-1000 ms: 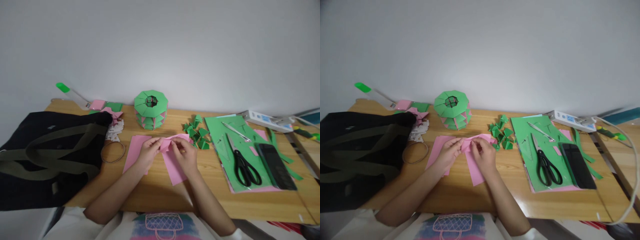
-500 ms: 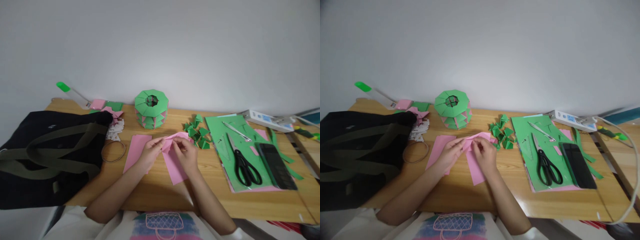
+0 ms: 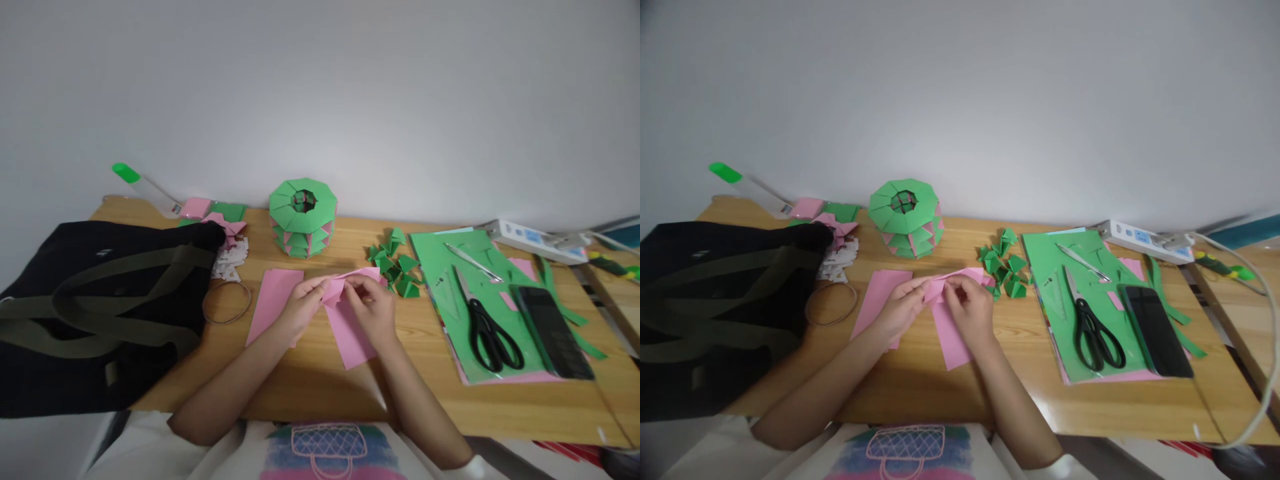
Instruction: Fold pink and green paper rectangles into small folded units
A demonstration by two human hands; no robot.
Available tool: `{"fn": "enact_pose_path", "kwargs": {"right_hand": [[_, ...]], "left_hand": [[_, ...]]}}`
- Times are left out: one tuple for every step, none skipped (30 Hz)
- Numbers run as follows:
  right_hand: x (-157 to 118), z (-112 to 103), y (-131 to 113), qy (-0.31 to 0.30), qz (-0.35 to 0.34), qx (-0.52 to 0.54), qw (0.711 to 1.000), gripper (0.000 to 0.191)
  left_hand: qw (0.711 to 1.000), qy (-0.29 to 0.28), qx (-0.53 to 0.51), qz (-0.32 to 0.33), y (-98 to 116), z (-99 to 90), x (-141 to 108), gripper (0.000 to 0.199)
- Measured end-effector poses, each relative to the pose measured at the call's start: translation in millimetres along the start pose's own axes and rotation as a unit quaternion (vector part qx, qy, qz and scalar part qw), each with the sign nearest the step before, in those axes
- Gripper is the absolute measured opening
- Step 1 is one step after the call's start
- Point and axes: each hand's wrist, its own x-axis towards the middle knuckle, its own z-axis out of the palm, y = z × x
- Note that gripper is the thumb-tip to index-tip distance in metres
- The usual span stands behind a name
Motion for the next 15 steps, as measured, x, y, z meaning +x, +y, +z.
{"fn": "enact_pose_path", "kwargs": {"right_hand": [[-0.3, 0.2, 0.1, -0.001, 0.006, 0.004, 1.0, 0.011], [-0.5, 0.5, 0.0, 0.001, 0.012, 0.008, 1.0, 0.01], [-0.8, 0.7, 0.0, 0.005, 0.018, 0.011, 1.0, 0.01], [-1.0, 0.8, -0.2, 0.011, 0.025, 0.012, 1.0, 0.01], [-1.1, 0.9, -0.3, 0.016, 0.03, 0.012, 0.999, 0.012], [-1.1, 0.7, -0.5, 0.02, 0.035, 0.011, 0.999, 0.016], [-1.0, 0.4, -0.6, 0.021, 0.038, 0.009, 0.999, 0.021], [-0.9, 0.0, -0.7, 0.019, 0.04, 0.007, 0.999, 0.025], [-0.7, -0.5, -0.7, 0.015, 0.041, 0.004, 0.999, 0.027], [-0.5, -0.9, -0.7, 0.011, 0.041, 0.002, 0.999, 0.026], [-0.4, -1.4, -0.7, 0.007, 0.04, 0.0, 0.999, 0.023], [-0.2, -1.7, -0.7, 0.004, 0.04, -0.002, 0.999, 0.021], [-0.1, -1.9, -0.7, 0.002, 0.038, -0.004, 0.999, 0.019], [0.0, -1.9, -0.9, -0.001, 0.036, -0.005, 0.999, 0.018], [0.0, -1.8, -1.1, -0.004, 0.033, -0.007, 0.999, 0.017]], "left_hand": [[1.0, 0.004, 0.001, -0.002, 0.2, -0.1, 0.0, 0.029], [1.0, 0.008, 0.003, -0.004, 0.3, -0.2, 0.0, 0.028], [1.0, 0.013, 0.004, -0.007, 0.3, -0.5, 0.2, 0.027], [1.0, 0.018, 0.006, -0.009, 0.2, -0.9, 0.5, 0.027], [1.0, 0.023, 0.008, -0.011, 0.0, -1.3, 0.9, 0.026], [1.0, 0.027, 0.009, -0.012, -0.3, -1.7, 1.5, 0.026], [0.999, 0.032, 0.01, -0.012, -0.7, -2.0, 2.1, 0.026], [0.999, 0.036, 0.012, -0.011, -1.1, -2.2, 2.8, 0.026], [0.999, 0.039, 0.013, -0.009, -1.4, -2.2, 3.4, 0.026], [0.999, 0.041, 0.015, -0.007, -1.5, -2.1, 3.9, 0.026], [0.999, 0.042, 0.018, -0.005, -1.6, -1.9, 4.3, 0.026], [0.999, 0.041, 0.021, -0.003, -1.4, -1.6, 4.6, 0.026], [0.999, 0.038, 0.024, -0.002, -1.0, -1.2, 4.6, 0.026], [0.999, 0.035, 0.029, -0.001, -0.5, -0.9, 4.5, 0.026], [0.999, 0.032, 0.033, -0.001, 0.0, -0.6, 4.3, 0.026]]}}
